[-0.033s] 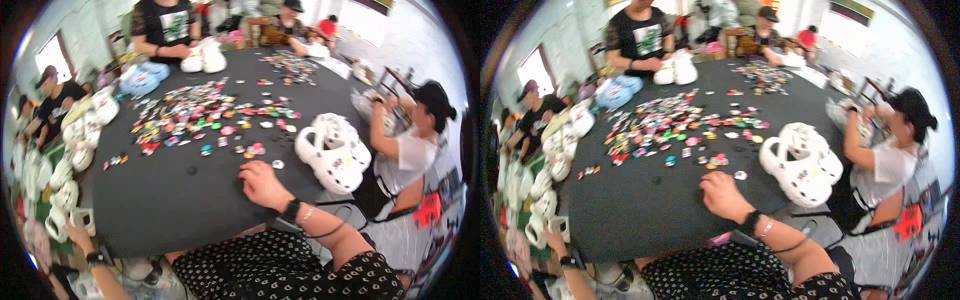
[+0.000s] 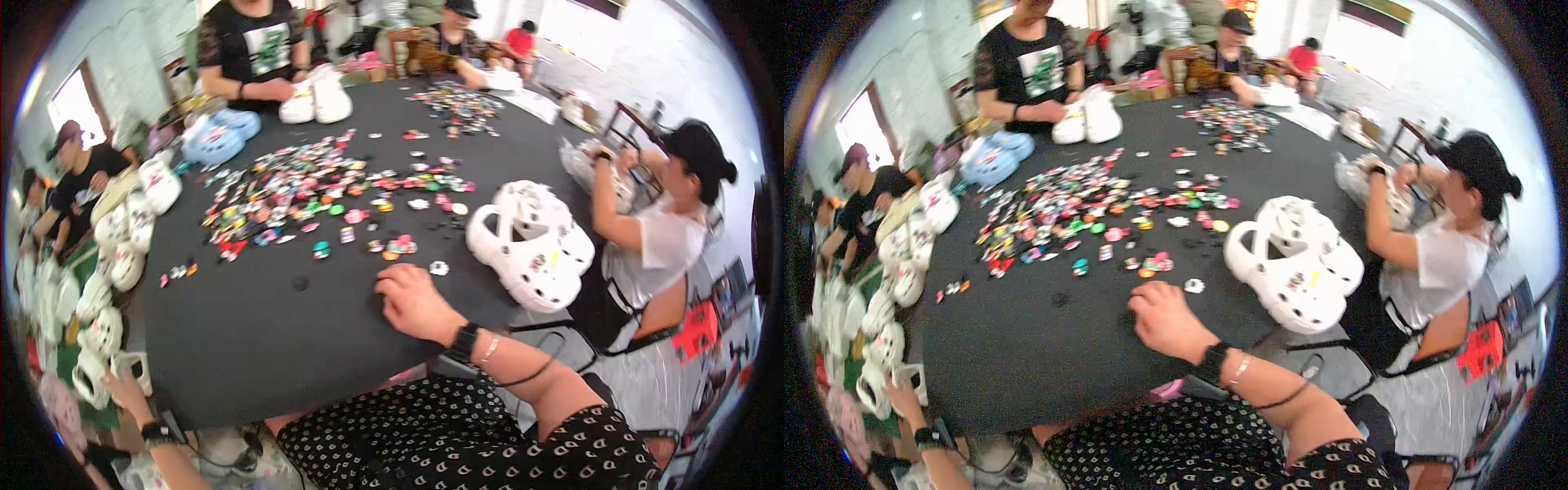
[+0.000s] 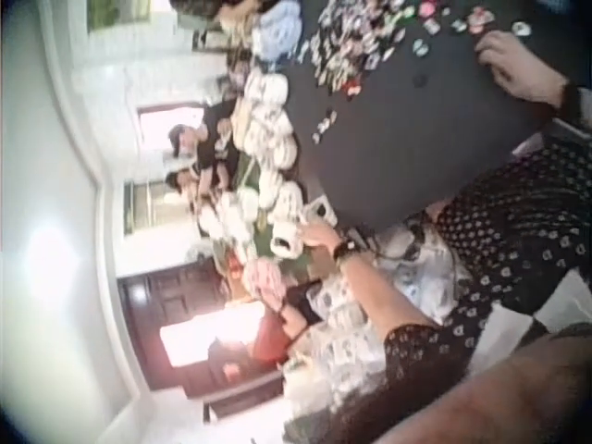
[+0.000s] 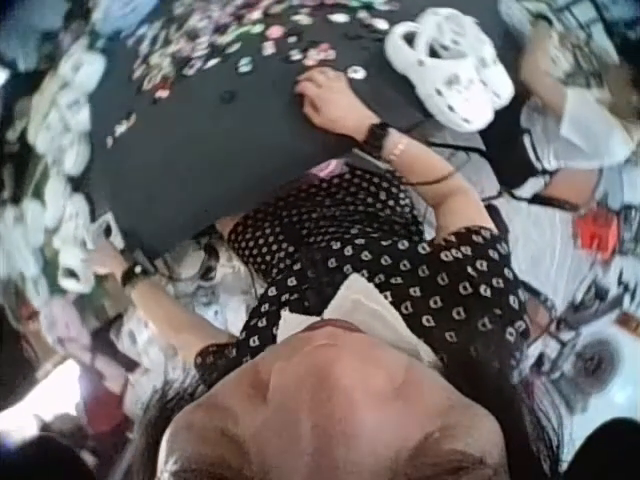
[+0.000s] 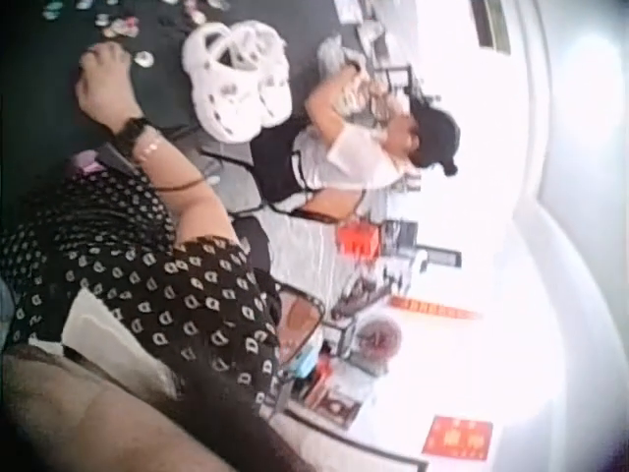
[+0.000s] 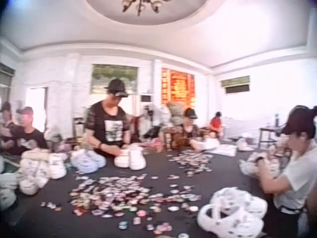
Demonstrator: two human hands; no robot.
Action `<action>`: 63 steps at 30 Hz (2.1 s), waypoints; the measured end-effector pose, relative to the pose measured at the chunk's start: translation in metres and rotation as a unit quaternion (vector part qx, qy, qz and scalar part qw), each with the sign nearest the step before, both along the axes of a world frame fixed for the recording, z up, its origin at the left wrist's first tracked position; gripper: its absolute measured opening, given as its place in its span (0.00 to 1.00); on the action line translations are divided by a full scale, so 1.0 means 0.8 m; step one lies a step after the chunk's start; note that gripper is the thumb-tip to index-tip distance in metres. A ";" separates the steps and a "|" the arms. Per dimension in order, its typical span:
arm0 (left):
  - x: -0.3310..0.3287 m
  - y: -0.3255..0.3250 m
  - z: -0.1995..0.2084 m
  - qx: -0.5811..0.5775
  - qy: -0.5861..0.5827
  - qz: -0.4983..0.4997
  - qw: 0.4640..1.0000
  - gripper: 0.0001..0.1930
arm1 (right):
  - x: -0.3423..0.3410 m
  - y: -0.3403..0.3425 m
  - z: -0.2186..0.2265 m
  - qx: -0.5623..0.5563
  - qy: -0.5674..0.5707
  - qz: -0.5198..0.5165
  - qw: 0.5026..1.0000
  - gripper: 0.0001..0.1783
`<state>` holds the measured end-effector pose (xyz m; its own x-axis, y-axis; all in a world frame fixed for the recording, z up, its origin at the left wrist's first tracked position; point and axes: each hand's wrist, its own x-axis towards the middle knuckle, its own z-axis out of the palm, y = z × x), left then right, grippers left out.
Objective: Attaching decorative charms to white clog-style shoes.
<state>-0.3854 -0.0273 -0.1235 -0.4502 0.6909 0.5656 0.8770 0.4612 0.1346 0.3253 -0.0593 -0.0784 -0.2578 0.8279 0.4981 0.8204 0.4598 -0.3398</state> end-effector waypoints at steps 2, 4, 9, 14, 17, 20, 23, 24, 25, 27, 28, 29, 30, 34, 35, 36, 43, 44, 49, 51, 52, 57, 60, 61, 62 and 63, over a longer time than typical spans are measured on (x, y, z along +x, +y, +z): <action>0.087 0.019 0.024 0.059 -0.027 -0.074 0.995 0.27 | 0.013 -0.001 0.002 0.000 -0.002 -0.010 1.000 0.13; 0.162 0.010 0.043 0.071 -0.037 -0.096 0.992 0.26 | 0.015 -0.005 0.001 0.010 0.004 -0.001 1.000 0.15; 0.390 -0.030 0.060 0.069 -0.117 -0.275 0.952 0.26 | 0.019 -0.004 -0.007 0.005 0.034 0.003 0.999 0.12; 0.475 -0.040 0.033 0.000 -0.172 -0.305 0.937 0.27 | 0.070 -0.011 0.061 -0.031 0.032 0.044 0.998 0.14; 0.478 -0.035 0.030 -0.059 -0.114 -0.261 0.957 0.26 | 0.149 -0.032 0.138 0.018 -0.041 -0.030 0.999 0.15; 0.480 -0.034 0.029 -0.078 -0.099 -0.252 0.960 0.25 | 0.240 -0.057 0.183 -0.058 -0.187 -0.124 0.973 0.22; 0.488 -0.031 0.036 -0.105 -0.098 -0.242 0.960 0.24 | 0.295 -0.073 0.210 -0.224 -0.274 -0.189 0.916 0.34; 0.488 -0.030 0.036 -0.114 -0.098 -0.235 0.960 0.23 | 0.306 -0.070 0.210 -0.259 -0.281 -0.198 0.903 0.36; 0.487 -0.030 0.035 -0.117 -0.100 -0.234 0.960 0.23 | 0.314 -0.067 0.210 -0.293 -0.287 -0.207 0.888 0.37; 0.485 -0.031 0.032 -0.102 -0.091 -0.234 0.963 0.22 | 0.319 -0.058 0.215 -0.322 -0.286 -0.191 0.882 0.40; 0.486 -0.033 0.032 -0.103 -0.093 -0.232 0.963 0.22 | 0.319 -0.057 0.215 -0.338 -0.294 -0.183 0.875 0.40; 0.485 -0.033 0.032 -0.099 -0.088 -0.239 0.962 0.21 | 0.317 -0.055 0.216 -0.352 -0.301 -0.174 0.869 0.41; 0.483 -0.034 0.032 -0.095 -0.084 -0.246 0.961 0.21 | 0.313 -0.053 0.216 -0.362 -0.301 -0.165 0.867 0.42; 0.474 -0.035 0.023 -0.066 -0.078 -0.258 0.961 0.20 | 0.309 -0.039 0.219 -0.351 -0.290 -0.169 0.874 0.44; 0.476 -0.036 0.023 -0.062 -0.073 -0.266 0.959 0.20 | 0.320 -0.035 0.212 -0.346 -0.279 -0.147 0.884 0.43; 0.478 -0.037 0.025 -0.056 -0.068 -0.271 0.958 0.19 | 0.325 -0.033 0.210 -0.349 -0.267 -0.115 0.891 0.43; 0.485 -0.036 0.026 -0.023 -0.074 -0.286 0.955 0.18 | 0.332 -0.043 0.196 -0.319 -0.348 -0.064 0.879 0.28; 0.485 -0.035 0.023 -0.030 -0.076 -0.284 0.955 0.18 | 0.321 -0.047 0.203 -0.337 -0.367 -0.113 0.860 0.30; 0.486 -0.041 0.025 -0.037 -0.103 -0.279 0.954 0.19 | 0.343 -0.030 0.194 -0.305 -0.280 -0.076 0.907 0.26; 0.487 -0.041 0.025 -0.038 -0.107 -0.273 0.955 0.19 | 0.330 -0.040 0.195 -0.246 -0.278 -0.074 0.926 0.25; 0.489 -0.039 0.025 -0.044 -0.108 -0.278 0.954 0.19 | 0.322 -0.044 0.200 -0.237 -0.278 -0.074 0.928 0.25; 0.489 -0.042 0.035 -0.046 -0.124 -0.273 0.953 0.17 | 0.232 -0.039 0.249 -0.145 -0.303 0.012 0.942 0.23; 0.471 -0.052 0.048 0.060 -0.214 -0.304 0.926 0.15 | 0.145 -0.008 0.264 -0.121 -0.308 0.134 0.934 0.20; 0.481 -0.062 0.070 0.109 -0.206 -0.327 0.916 0.15 | 0.118 -0.001 0.262 -0.093 -0.308 0.174 0.931 0.19; 0.493 -0.073 0.092 0.156 -0.200 -0.350 0.902 0.15 | 0.083 0.001 0.265 -0.120 -0.342 0.154 0.919 0.18; 0.502 -0.084 0.118 0.157 -0.196 -0.352 0.902 0.15 | 0.060 0.005 0.259 -0.109 -0.310 0.172 0.929 0.17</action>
<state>0.0163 -0.0946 -0.0292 -0.1697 0.7178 0.6753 0.7938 -0.3065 0.5252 0.3734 -0.0550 0.1288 -0.7074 0.7068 -0.0038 0.7064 0.7071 0.0327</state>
